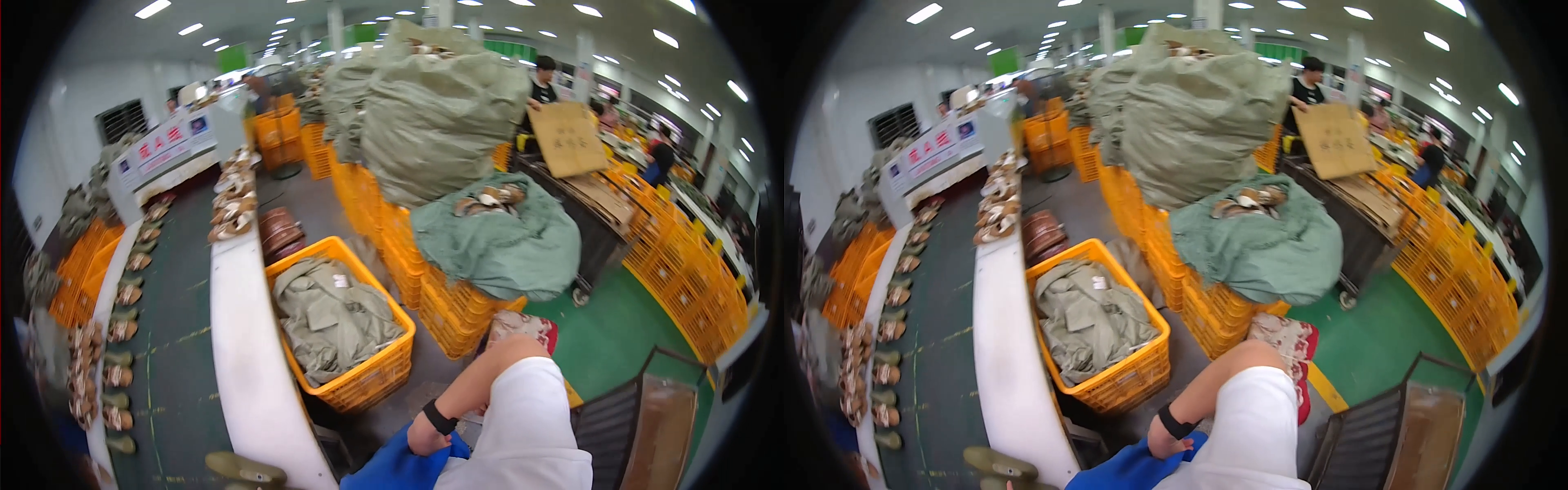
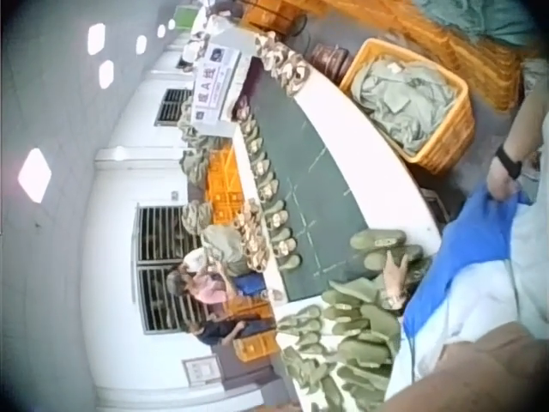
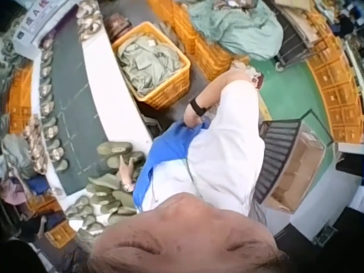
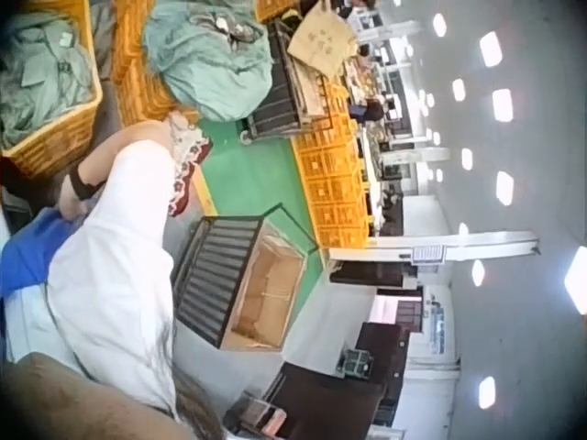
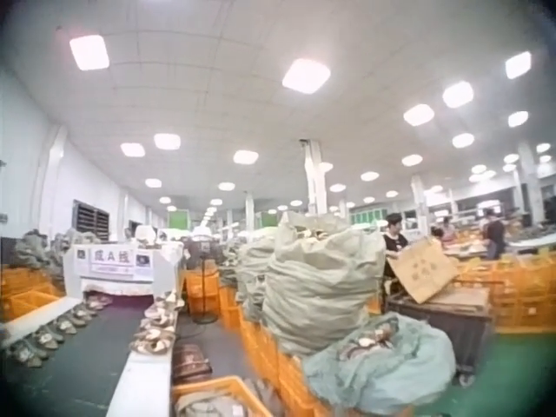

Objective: Assembling shoe components by inserting green lasts into uppers and organizing them on a conveyor belt.

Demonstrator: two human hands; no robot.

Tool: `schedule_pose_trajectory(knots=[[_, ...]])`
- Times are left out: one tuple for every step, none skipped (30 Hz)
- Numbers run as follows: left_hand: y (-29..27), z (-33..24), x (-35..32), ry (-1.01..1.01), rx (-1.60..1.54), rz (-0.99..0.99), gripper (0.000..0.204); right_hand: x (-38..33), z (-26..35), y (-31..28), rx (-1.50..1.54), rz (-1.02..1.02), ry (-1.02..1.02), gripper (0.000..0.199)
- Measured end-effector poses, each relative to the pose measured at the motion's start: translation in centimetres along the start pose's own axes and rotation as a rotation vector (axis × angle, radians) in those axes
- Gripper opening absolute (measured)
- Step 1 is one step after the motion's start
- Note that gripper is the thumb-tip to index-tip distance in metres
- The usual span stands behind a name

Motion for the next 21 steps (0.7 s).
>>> schedule_pose_trajectory(knots=[[0.4, 0.7, -0.5, 0.054, -0.004, -0.021, 0.074, -1.2, -0.1, -0.5, -0.012, 0.035, -0.029, 0.03], [1.2, 1.1, -1.1, 0.006, -0.02, -0.046, 0.074, -1.7, -0.2, -1.1, -0.028, 0.072, -0.06, 0.03], [1.1, -0.4, -1.6, -0.021, -0.014, -0.022, 0.076, 0.4, 0.7, 0.8, -0.041, 0.107, -0.084, 0.03], [1.0, -1.4, -2.6, -0.07, -0.012, -0.003, 0.078, -1.9, 0.1, -1.1, -0.063, 0.154, -0.126, 0.03], [1.3, -2.3, -3.4, -0.092, 0.03, -0.04, 0.083, -5.7, -0.6, -0.8, -0.082, 0.197, -0.158, 0.03], [2.2, -2.4, -3.9, -0.112, 0.041, -0.095, 0.086, -3.1, 0.0, -1.5, -0.102, 0.232, -0.179, 0.03], [3.5, -2.3, -4.4, -0.111, 0.111, -0.191, 0.084, -4.2, 0.1, -2.0, -0.116, 0.265, -0.195, 0.03], [4.7, -2.1, -5.0, -0.11, 0.185, -0.284, 0.083, -1.3, 0.7, -3.5, -0.129, 0.297, -0.208, 0.03], [5.3, -2.1, -5.5, -0.172, 0.138, -0.26, 0.08, -1.5, 0.7, -2.8, -0.142, 0.331, -0.22, 0.03], [5.7, -2.1, -6.1, -0.2, 0.124, -0.275, 0.08, -1.4, 1.3, -2.9, -0.151, 0.361, -0.226, 0.03], [6.1, -2.1, -6.7, -0.189, 0.122, -0.32, 0.077, -0.8, 1.1, -3.9, -0.158, 0.389, -0.231, 0.03], [6.4, -2.0, -7.2, -0.176, 0.122, -0.365, 0.075, -0.6, 1.3, -4.8, -0.166, 0.416, -0.234, 0.03], [7.0, -2.0, -7.7, -0.187, 0.098, -0.395, 0.069, -0.2, 1.0, -4.7, -0.186, 0.436, -0.245, 0.03], [7.3, -1.9, -8.2, -0.212, 0.088, -0.406, 0.069, 0.4, 0.6, -4.2, -0.143, 0.443, -0.241, 0.036], [7.3, -2.0, -8.4, -0.193, 0.096, -0.434, 0.066, 1.0, 0.0, -3.5, -0.099, 0.447, -0.233, 0.043], [7.1, -2.4, -8.3, -0.162, 0.107, -0.458, 0.064, 1.9, -1.5, -1.7, -0.109, 0.457, -0.235, 0.043], [6.8, -3.1, -8.3, -0.172, 0.108, -0.48, 0.062, 3.4, -4.0, 0.8, -0.213, 0.471, -0.292, 0.039], [6.8, -3.4, -8.3, -0.197, 0.102, -0.487, 0.062, 4.3, -5.3, 1.9, -0.32, 0.489, -0.357, 0.035], [7.2, -3.3, -8.1, -0.2, 0.117, -0.513, 0.061, 4.3, -4.7, 0.2, -0.332, 0.51, -0.383, 0.035], [7.5, -3.0, -8.3, -0.214, 0.132, -0.536, 0.061, 3.8, -1.9, -4.9, -0.341, 0.473, -0.367, 0.029], [7.1, -3.1, -8.3, -0.201, 0.128, -0.553, 0.061, 3.7, 0.1, -9.5, -0.342, 0.424, -0.339, 0.024]])
Point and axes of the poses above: each hand's wrist, its own x-axis towards the middle knuckle, its own y-axis out of the palm, z = x × y, the point moved 1 cm from there along x, towards the middle knuckle, and after that the axes turned 2 degrees about y, right-handed, at the moved point
